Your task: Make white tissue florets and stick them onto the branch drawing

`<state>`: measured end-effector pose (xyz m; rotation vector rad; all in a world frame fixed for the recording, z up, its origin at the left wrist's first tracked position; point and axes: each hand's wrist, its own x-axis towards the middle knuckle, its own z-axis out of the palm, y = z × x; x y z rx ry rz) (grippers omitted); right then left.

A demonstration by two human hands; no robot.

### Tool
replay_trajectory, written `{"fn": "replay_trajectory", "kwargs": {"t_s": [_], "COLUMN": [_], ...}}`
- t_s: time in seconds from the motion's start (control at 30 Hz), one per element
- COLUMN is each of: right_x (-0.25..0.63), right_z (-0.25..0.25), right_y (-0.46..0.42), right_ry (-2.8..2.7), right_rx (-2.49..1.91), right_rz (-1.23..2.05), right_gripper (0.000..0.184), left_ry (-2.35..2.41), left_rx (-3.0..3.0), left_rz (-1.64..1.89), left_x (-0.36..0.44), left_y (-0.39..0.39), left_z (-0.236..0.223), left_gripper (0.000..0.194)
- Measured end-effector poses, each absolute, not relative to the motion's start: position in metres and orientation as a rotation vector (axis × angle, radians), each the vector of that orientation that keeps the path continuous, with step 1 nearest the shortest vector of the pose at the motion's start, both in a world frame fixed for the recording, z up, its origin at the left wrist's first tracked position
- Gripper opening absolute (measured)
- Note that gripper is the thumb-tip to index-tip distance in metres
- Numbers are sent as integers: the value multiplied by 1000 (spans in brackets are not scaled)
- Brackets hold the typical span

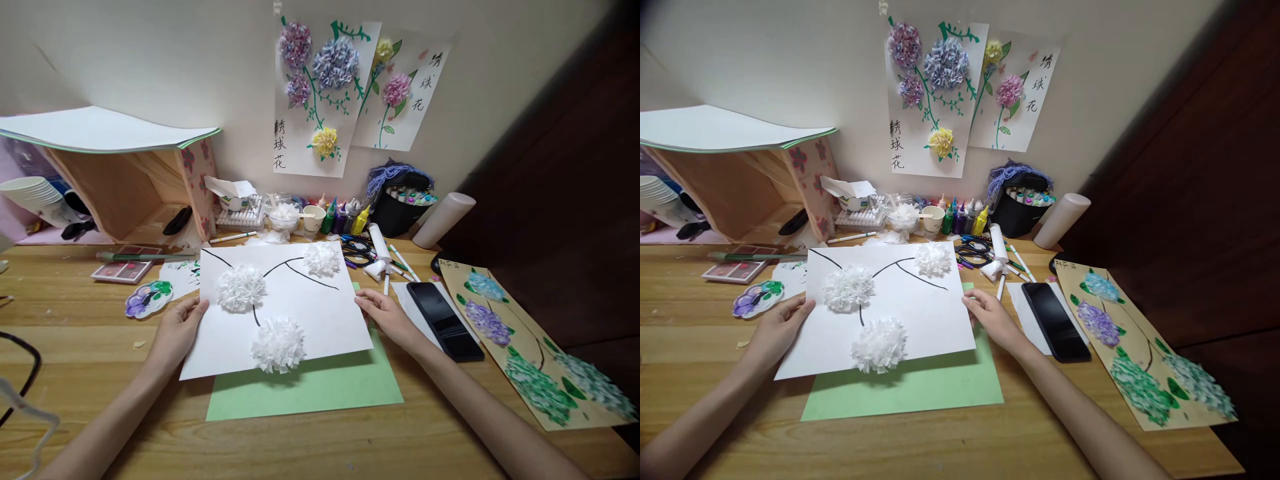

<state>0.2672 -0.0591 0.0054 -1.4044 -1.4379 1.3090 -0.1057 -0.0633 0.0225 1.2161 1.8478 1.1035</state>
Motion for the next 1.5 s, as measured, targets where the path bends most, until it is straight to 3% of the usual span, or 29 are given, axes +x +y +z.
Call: {"fn": "replay_trajectory", "kwargs": {"t_s": [0.67, 1.5], "right_x": [271, 267], "right_z": [-17, -18], "right_y": [-58, -58], "right_ry": [-1421, -1313], "right_rx": [-1460, -1477], "right_rz": [1230, 1147], "right_gripper": [36, 42], "left_ry": [1728, 1683], "left_rx": [1182, 1118], "left_rz": [925, 992], "left_x": [-104, -97], "left_y": [-61, -67], "left_z": [13, 23], "left_gripper": [48, 50]}}
